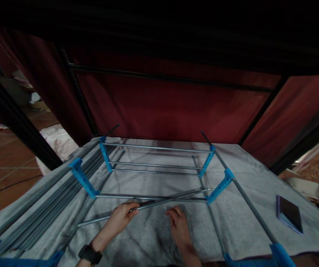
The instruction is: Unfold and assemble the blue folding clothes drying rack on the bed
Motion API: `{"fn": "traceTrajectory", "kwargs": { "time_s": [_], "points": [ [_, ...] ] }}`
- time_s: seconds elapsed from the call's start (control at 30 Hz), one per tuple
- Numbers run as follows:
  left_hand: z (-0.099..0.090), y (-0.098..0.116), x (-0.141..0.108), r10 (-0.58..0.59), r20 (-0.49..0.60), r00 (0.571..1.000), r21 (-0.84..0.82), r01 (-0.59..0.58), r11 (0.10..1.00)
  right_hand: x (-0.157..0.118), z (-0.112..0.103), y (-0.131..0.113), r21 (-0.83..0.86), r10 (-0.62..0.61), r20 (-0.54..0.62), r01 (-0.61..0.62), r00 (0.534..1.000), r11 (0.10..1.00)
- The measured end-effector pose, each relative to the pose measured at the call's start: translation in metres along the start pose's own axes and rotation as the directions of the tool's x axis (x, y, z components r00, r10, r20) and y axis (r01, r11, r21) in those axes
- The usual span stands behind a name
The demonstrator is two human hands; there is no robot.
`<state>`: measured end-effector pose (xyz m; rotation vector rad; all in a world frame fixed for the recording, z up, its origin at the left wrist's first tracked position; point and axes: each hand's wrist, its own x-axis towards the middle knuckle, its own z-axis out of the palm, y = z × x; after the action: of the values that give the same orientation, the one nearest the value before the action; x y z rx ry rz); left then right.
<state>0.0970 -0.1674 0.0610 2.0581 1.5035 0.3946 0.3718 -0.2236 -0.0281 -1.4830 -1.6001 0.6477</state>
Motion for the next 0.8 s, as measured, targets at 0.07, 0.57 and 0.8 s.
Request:
{"fn": "traceTrajectory", "kwargs": {
  "time_s": [0.07, 0.57, 0.8],
  "points": [
    [0.005, 0.0, -0.005, 0.033, 0.002, 0.999, -0.02, -0.033, 0.999, 0.0, -0.001, 0.002, 0.045, -0.003, -0.007, 0.004, 1.0, 0.999],
    [0.019, -0.001, -0.031, 0.009, -0.073, 0.997, 0.0, -0.009, 1.0, 0.005, -0.01, 0.006, 0.195, 0.065, -0.043, -0.056, 0.997, 0.979],
    [0.019, -0.002, -0.039, 0.078, -0.067, 0.995, 0.051, -0.074, 0.996, 0.005, -0.012, 0.004, 0.207, 0.045, -0.07, -0.03, 0.997, 0.978]
  ]
}}
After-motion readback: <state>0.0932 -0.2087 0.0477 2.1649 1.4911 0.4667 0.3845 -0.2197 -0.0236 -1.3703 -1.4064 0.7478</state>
